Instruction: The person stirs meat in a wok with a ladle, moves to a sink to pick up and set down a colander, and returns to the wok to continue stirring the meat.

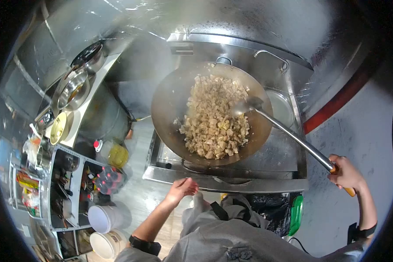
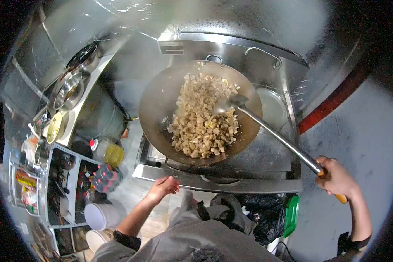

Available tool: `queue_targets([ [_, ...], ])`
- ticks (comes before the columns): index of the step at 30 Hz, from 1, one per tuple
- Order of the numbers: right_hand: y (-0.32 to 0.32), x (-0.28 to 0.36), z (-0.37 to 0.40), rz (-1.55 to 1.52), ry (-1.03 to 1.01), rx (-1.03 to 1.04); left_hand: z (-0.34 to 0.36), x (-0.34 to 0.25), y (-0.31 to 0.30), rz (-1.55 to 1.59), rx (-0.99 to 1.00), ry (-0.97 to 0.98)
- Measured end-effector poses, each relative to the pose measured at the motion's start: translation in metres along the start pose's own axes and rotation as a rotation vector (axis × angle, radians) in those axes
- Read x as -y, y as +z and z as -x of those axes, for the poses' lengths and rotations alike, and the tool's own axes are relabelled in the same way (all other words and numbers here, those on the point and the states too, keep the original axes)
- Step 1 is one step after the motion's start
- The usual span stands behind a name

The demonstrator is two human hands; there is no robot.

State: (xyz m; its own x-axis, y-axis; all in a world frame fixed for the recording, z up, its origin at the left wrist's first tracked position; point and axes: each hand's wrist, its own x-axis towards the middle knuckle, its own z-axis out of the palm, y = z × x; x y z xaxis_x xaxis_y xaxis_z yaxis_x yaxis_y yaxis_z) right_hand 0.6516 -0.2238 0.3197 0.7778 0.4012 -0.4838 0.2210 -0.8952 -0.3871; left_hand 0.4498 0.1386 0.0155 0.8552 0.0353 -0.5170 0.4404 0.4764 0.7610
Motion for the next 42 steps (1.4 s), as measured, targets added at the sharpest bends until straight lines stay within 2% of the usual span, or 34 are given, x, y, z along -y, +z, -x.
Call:
queue_targets([
  [1,0.001,0.001,0.009,0.04,0.034,0.018,0.0,0.005,-0.007,0.032,-0.185,0.012],
  [2,0.002,0.001,0.018,0.083,0.072,0.04,-0.002,0.011,-0.01,0.108,-0.24,0.075],
  [3,0.003,0.004,0.026,0.071,0.087,0.036,-0.007,0.012,-0.01,0.096,-0.227,0.066],
  [5,0.005,0.01,0.039,0.197,0.126,0.088,-0.017,0.013,-0.009,0.345,-0.285,0.211],
  [6,0.008,0.01,0.043,0.19,0.141,0.084,-0.021,0.013,-0.009,0.417,-0.312,0.197],
  [8,0.013,0.012,0.049,0.354,0.093,0.147,-0.031,0.019,-0.014,0.47,-0.252,0.231],
  [13,0.028,0.051,0.035,0.211,0.243,0.268,-0.055,0.027,-0.02,0.682,-0.155,0.246],
  [14,0.036,0.055,0.025,0.161,0.283,0.324,-0.055,0.02,-0.014,0.743,-0.126,0.232],
  [17,0.072,0.066,-0.019,0.33,0.238,0.302,-0.059,0.021,-0.006,0.826,-0.066,0.242],
  [19,0.111,0.064,-0.061,0.346,0.231,0.272,-0.059,0.026,-0.003,0.811,-0.093,0.257],
  [20,0.131,0.063,-0.086,0.357,0.216,0.257,-0.056,0.022,0.005,0.755,-0.172,0.24],
  [21,0.144,0.063,-0.107,0.334,0.114,0.185,-0.057,0.023,0.005,0.766,-0.172,0.239],
  [22,0.151,0.069,-0.13,0.264,0.128,0.234,-0.057,0.025,0.006,0.796,-0.174,0.251],
  [25,0.184,0.089,-0.191,0.026,0.153,0.051,-0.057,0.026,0.01,0.844,-0.16,0.322],
  [27,0.195,0.107,-0.216,-0.213,0.162,0.09,-0.053,0.022,0.007,0.769,-0.189,0.271],
  [28,0.192,0.106,-0.22,-0.212,0.149,0.087,-0.052,0.022,0.005,0.768,-0.19,0.285],
  [30,0.176,0.096,-0.223,-0.789,0.14,0.386,-0.053,0.021,0.004,0.738,-0.198,0.244],
  [32,0.153,0.066,-0.211,-0.855,0.116,0.519,-0.054,0.024,0.002,0.737,-0.198,0.252],
  [33,0.136,0.06,-0.191,-0.826,0.109,0.52,-0.055,0.026,0.001,0.737,-0.204,0.255],
  [37,0.082,0.029,-0.134,-0.892,0.188,0.366,-0.053,0.025,0.008,0.736,-0.233,0.32],
  [39,0.074,0.013,-0.142,-0.885,0.165,0.279,-0.054,0.028,0.007,0.765,-0.196,0.342],
  [40,0.075,0.007,-0.154,-0.893,0.157,0.278,-0.054,0.027,0.008,0.764,-0.218,0.328],
  [42,0.08,0.001,-0.193,-0.82,0.059,0.139,-0.051,0.024,0.009,0.772,-0.267,0.287],
])
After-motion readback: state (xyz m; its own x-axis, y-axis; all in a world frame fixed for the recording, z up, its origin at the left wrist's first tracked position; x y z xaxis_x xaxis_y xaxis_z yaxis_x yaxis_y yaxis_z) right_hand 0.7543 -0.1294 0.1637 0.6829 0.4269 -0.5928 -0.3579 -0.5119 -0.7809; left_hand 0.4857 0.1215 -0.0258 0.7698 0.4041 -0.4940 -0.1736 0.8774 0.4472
